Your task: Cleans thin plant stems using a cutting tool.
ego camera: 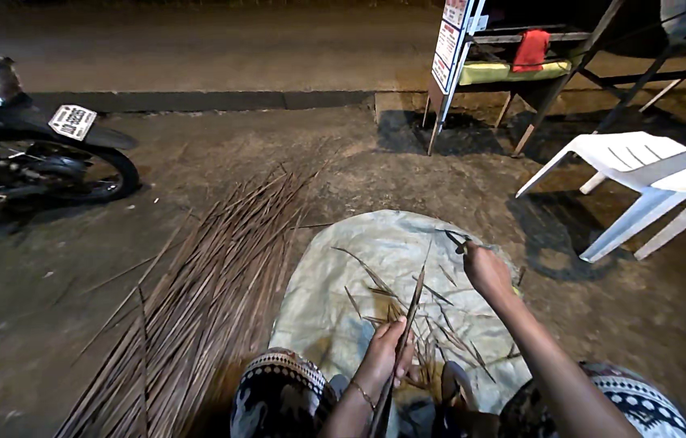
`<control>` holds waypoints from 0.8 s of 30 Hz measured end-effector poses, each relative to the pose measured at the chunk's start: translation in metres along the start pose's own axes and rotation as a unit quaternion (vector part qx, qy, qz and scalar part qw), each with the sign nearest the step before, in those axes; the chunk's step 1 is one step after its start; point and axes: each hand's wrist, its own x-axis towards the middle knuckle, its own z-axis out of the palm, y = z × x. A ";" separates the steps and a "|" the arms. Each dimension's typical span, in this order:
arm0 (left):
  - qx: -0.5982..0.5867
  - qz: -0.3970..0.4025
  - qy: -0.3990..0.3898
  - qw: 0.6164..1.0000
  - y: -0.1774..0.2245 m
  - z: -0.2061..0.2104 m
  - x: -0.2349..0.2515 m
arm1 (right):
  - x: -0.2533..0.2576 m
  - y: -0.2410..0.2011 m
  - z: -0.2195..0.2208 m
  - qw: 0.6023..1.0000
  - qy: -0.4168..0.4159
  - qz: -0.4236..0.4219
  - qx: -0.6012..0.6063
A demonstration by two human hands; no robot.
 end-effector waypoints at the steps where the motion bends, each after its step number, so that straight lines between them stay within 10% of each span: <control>1: 0.005 -0.001 0.001 1.000 0.000 0.000 0.000 | -0.001 0.001 0.000 1.000 0.001 -0.014 0.021; 9: 0.169 0.021 0.057 0.984 -0.001 0.003 0.001 | -0.027 -0.003 0.023 0.936 -0.153 -0.193 0.253; 24: 0.200 0.001 0.003 0.980 0.000 0.003 -0.003 | 0.029 0.033 0.024 0.925 0.055 -0.090 0.366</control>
